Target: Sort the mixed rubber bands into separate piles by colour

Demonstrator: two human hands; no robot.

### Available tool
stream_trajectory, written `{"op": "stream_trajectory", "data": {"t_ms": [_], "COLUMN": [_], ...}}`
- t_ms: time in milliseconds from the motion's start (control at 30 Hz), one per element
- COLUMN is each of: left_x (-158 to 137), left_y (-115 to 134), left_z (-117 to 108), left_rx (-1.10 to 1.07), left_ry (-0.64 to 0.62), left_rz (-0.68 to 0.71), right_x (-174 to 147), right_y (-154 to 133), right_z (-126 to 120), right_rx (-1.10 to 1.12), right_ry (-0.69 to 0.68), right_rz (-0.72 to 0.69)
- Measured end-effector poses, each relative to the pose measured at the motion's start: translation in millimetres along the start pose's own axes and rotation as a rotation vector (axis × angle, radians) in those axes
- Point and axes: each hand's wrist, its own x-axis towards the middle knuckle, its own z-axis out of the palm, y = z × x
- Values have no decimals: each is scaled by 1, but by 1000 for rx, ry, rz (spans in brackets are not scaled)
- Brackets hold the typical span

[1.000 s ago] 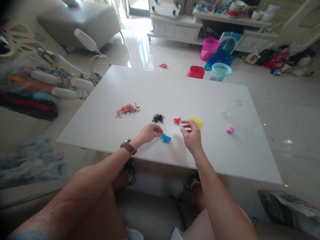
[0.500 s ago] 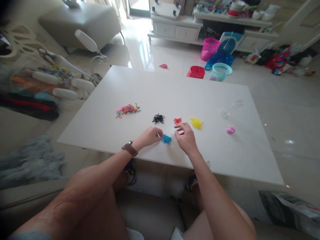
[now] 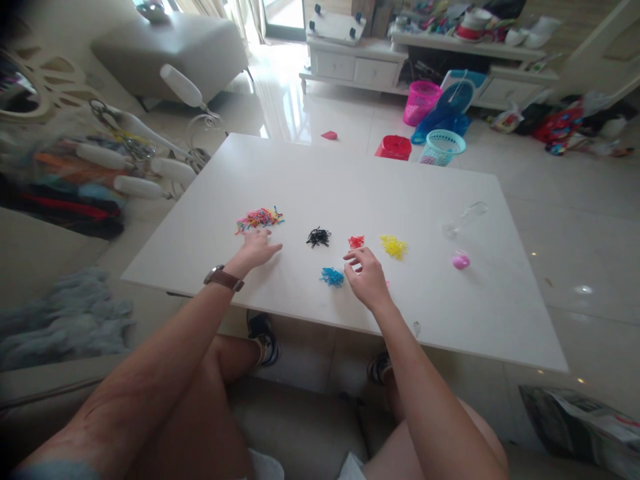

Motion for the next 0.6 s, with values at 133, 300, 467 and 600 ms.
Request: {"op": "stream_trajectory", "data": {"t_ms": [133, 300, 467, 600], "left_x": [8, 10, 13, 15], "left_y": [-27, -42, -46, -49], "left_z": [-8, -12, -11, -12], "left_rx": [36, 20, -12, -27], "left_ry": [-6, -14, 18, 21], "left_rz": [-181, -203, -222, -223], "right_x": [0, 2, 3, 2], "right_y": [2, 6, 10, 12], "right_z": [0, 1, 3, 3], "right_rx": [-21, -19, -16, -18], "right_ry": [-14, -27, -38, -39], "right_rz": [-5, 21, 26, 26]}}
